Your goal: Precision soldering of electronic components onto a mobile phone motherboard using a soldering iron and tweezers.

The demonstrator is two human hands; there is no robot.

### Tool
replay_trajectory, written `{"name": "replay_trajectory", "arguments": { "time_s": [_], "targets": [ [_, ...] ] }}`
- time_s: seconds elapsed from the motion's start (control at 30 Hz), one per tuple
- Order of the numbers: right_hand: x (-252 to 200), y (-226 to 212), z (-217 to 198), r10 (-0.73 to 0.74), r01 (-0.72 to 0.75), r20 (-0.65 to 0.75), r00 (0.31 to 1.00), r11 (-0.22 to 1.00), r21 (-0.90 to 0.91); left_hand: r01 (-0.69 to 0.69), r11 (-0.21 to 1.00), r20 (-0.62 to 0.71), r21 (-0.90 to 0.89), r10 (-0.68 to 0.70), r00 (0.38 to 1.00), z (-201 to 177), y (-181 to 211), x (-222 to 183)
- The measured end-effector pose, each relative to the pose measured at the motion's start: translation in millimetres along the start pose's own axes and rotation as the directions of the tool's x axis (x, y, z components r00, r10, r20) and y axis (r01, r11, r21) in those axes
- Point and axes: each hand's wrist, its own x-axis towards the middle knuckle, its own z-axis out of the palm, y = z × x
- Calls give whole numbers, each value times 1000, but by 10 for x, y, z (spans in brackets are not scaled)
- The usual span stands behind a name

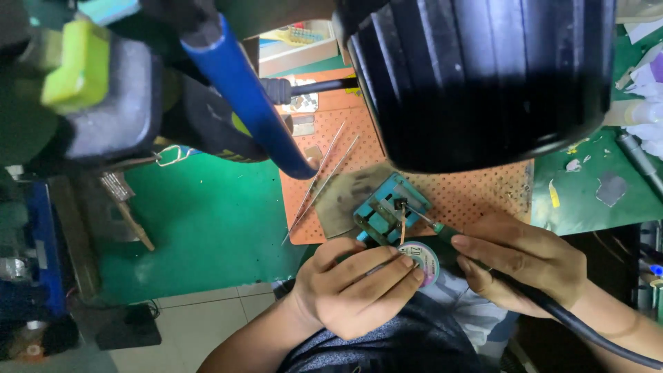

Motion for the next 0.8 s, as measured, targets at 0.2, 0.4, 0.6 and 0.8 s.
{"name": "replay_trajectory", "arguments": {
  "time_s": [0.2,0.4,0.6,0.8],
  "targets": [
    [20,-40,-15,49,-50,20,999,999,19,6,1000,22,-15,-5,1000,-28,-8,13],
    [-67,17,10,14,-14,-8,1000,999,37,6,1000,29,-23,-5,1000,-24,-16,24],
    [-52,15,38,-13,14,-24,1000,999,34,5,1000,24,-15,-5,1000,-14,-13,17],
    [-61,5,39,5,-4,-22,1000,1000,21,0,1000,29,-6,0,1000,-13,-11,17]
  ]
}}
